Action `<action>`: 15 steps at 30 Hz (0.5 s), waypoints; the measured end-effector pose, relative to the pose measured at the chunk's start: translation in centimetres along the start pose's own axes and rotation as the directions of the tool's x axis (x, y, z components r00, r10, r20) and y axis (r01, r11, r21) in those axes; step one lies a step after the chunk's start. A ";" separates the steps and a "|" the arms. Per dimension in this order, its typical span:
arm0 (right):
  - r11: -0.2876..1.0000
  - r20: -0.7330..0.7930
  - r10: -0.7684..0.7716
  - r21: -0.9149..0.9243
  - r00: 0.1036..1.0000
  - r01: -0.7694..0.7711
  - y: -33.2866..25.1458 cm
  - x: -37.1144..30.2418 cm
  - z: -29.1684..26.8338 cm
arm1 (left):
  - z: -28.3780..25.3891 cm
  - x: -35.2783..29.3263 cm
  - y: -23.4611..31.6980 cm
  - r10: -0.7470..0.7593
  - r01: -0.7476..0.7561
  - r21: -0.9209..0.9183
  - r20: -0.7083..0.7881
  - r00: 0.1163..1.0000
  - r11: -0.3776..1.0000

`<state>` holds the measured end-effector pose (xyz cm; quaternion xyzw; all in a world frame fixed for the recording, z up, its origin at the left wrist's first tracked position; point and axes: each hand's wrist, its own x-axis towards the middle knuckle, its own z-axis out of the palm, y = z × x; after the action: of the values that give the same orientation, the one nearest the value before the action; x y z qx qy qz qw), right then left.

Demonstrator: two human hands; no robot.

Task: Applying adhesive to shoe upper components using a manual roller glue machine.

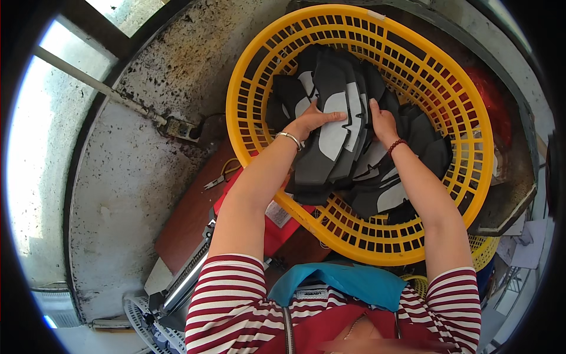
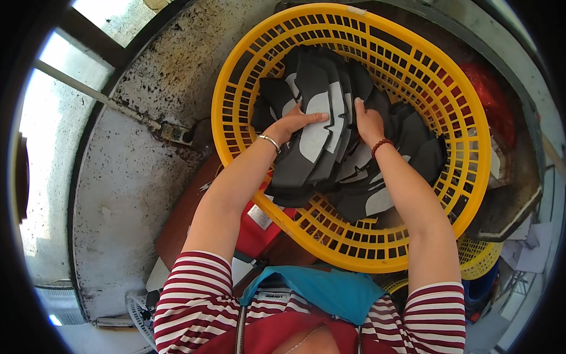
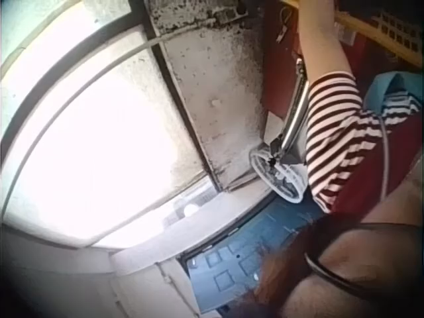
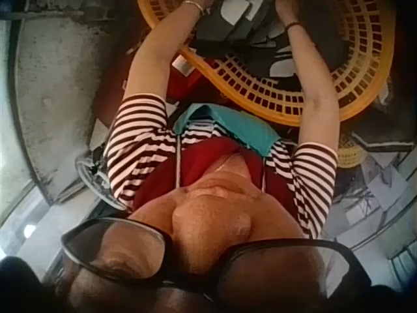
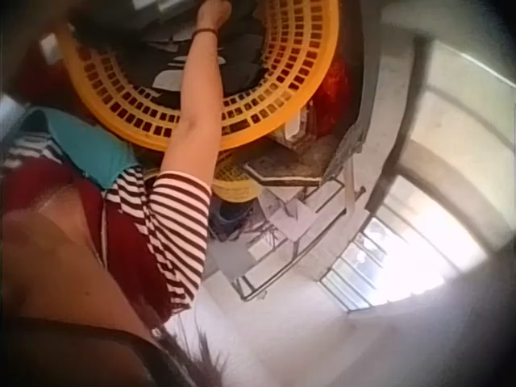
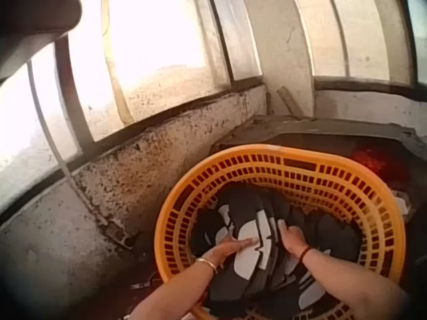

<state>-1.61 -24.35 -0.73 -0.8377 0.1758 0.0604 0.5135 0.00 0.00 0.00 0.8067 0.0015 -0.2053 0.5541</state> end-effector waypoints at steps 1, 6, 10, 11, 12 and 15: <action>0.999 -0.007 -0.038 -0.019 0.999 0.038 -0.3 -0.2 0.0 | -0.3 0.7 -0.6 -0.055 0.071 -0.156 0.106 0.993 0.985; 0.994 -0.079 -0.038 0.099 0.996 0.046 1.7 0.2 0.2 | 2.8 0.4 1.0 -0.016 0.045 -0.282 0.104 0.994 0.958; 0.997 0.030 -0.040 0.062 0.999 0.038 3.1 2.3 -0.3 | 3.7 -1.6 3.2 0.039 -0.026 -0.148 0.088 0.995 0.989; 0.996 0.051 -0.076 0.060 0.996 0.073 3.5 2.6 -0.3 | 3.8 -1.8 3.3 0.041 -0.027 -0.148 0.088 0.995 0.989; 0.996 0.061 -0.076 0.054 0.995 0.073 3.6 3.1 -0.1 | 4.1 -2.0 3.6 0.055 -0.044 -0.117 0.094 0.994 0.992; 0.977 0.109 -0.098 0.199 0.989 0.075 4.3 3.2 -0.2 | 5.0 -2.9 4.1 0.058 -0.051 -0.087 0.079 0.995 0.995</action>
<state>-0.15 -27.02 -5.11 -0.7852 0.1136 0.0701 0.6046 -3.31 -5.41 3.13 0.7731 -0.0343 -0.2228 0.5929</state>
